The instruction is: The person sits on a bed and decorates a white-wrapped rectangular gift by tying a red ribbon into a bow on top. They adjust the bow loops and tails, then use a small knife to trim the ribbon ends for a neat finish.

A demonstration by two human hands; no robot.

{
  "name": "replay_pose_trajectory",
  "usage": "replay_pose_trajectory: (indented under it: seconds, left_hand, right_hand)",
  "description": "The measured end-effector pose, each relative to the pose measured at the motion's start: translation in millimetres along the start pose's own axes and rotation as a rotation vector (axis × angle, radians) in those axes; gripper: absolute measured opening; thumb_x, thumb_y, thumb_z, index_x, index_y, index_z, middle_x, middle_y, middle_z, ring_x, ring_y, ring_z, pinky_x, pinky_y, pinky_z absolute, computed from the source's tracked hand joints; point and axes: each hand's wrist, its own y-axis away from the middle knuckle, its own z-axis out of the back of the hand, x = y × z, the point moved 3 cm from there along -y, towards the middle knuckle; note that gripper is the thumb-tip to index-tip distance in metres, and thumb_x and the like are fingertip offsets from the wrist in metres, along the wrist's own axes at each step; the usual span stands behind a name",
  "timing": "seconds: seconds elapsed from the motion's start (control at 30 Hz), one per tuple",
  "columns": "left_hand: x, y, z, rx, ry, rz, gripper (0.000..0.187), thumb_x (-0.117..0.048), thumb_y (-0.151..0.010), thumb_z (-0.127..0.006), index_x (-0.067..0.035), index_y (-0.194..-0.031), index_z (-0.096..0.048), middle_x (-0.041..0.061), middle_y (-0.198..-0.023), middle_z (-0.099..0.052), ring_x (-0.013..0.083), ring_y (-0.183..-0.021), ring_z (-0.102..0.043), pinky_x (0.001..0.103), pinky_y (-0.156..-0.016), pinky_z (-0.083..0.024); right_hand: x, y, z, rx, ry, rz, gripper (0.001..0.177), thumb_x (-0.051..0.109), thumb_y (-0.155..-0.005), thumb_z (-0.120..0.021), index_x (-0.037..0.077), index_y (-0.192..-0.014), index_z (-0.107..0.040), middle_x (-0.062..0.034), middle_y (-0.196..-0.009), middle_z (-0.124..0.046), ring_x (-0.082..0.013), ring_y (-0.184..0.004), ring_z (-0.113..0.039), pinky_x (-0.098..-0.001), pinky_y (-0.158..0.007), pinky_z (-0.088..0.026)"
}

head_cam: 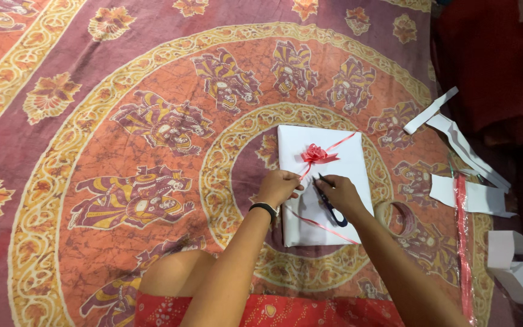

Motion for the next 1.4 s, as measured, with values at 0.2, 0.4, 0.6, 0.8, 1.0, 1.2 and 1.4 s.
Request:
replay_pose_trajectory:
  seconds: [0.2,0.4,0.6,0.8,1.0,1.2,1.4]
  left_hand:
    - [-4.3,5.9,1.1,0.014,-0.009,-0.048,0.027,-0.015,-0.091,-0.066,0.003,-0.107,-0.077,0.009,-0.087,-0.080,0.0128,-0.066,-0.072,0.025,-0.063,-0.059]
    - [3.5,-2.1,-3.1,0.100,0.115,0.009,0.026,-0.015,-0.092,-0.068,0.007,-0.104,-0.075,0.011,-0.087,-0.080,0.0130,-0.063,-0.073,0.026,-0.059,-0.059]
    - [6.6,-4.5,-0.8,0.124,0.080,0.067,0.024,-0.018,-0.092,-0.069,0.003,-0.101,-0.077,0.008,-0.088,-0.080,0.0119,-0.059,-0.069,0.024,-0.053,-0.051]
    - [6.5,-7.0,-0.7,0.117,0.081,0.063,0.023,-0.019,-0.092,-0.069,0.001,-0.101,-0.077,0.008,-0.088,-0.080,0.0120,-0.058,-0.070,0.023,-0.049,-0.048]
    - [16.6,-18.6,-5.3,0.152,0.209,0.033,0.023,-0.013,-0.092,-0.068,0.005,-0.103,-0.075,0.013,-0.087,-0.079,0.0160,-0.058,-0.070,0.026,-0.051,-0.053]
    - [23.3,-28.3,-7.6,0.199,0.382,0.009,0.024,-0.005,-0.091,-0.067,0.016,-0.102,-0.070,0.020,-0.095,-0.075,0.0222,-0.078,-0.077,0.033,-0.061,-0.065]
    - [4.7,-9.0,-5.5,0.194,0.300,0.077,0.026,-0.015,-0.093,-0.066,0.006,-0.105,-0.074,0.013,-0.096,-0.078,0.0197,-0.079,-0.078,0.031,-0.061,-0.056]
  right_hand:
    - [27.6,7.2,6.1,-0.172,0.186,0.182,0.027,0.024,-0.093,-0.071,0.005,-0.111,-0.076,-0.0148,-0.085,-0.077,-0.0251,-0.067,-0.070,-0.0392,-0.065,-0.055]
    - [50.7,17.1,-1.3,-0.330,0.389,0.427,0.031,0.025,-0.085,-0.077,0.003,-0.105,-0.071,-0.0189,-0.097,-0.074,-0.0381,-0.087,-0.072,-0.0471,-0.075,-0.055]
    - [59.0,22.6,-8.3,-0.387,0.352,0.484,0.031,0.023,-0.089,-0.072,0.005,-0.113,-0.070,-0.0177,-0.102,-0.074,-0.0382,-0.086,-0.071,-0.0488,-0.074,-0.055]
    - [41.4,15.6,-16.0,-0.419,0.355,0.432,0.025,0.019,-0.095,-0.065,0.007,-0.116,-0.071,-0.0198,-0.096,-0.075,-0.0376,-0.082,-0.072,-0.0475,-0.076,-0.056]
    - [35.3,7.5,-17.0,-0.329,0.197,0.349,0.037,0.021,-0.092,-0.068,0.004,-0.123,-0.055,-0.0200,-0.082,-0.074,-0.0379,-0.075,-0.072,-0.0482,-0.068,-0.054]
    - [59.3,23.3,-13.3,-0.406,0.377,0.314,0.037,0.024,-0.092,-0.071,0.016,-0.126,-0.059,-0.0136,-0.084,-0.074,-0.0376,-0.077,-0.072,-0.0506,-0.066,-0.053]
    - [70.1,37.1,-12.0,-0.485,0.396,0.343,0.028,0.027,-0.090,-0.074,0.021,-0.117,-0.069,-0.0060,-0.095,-0.076,-0.0334,-0.080,-0.073,-0.0475,-0.066,-0.055]
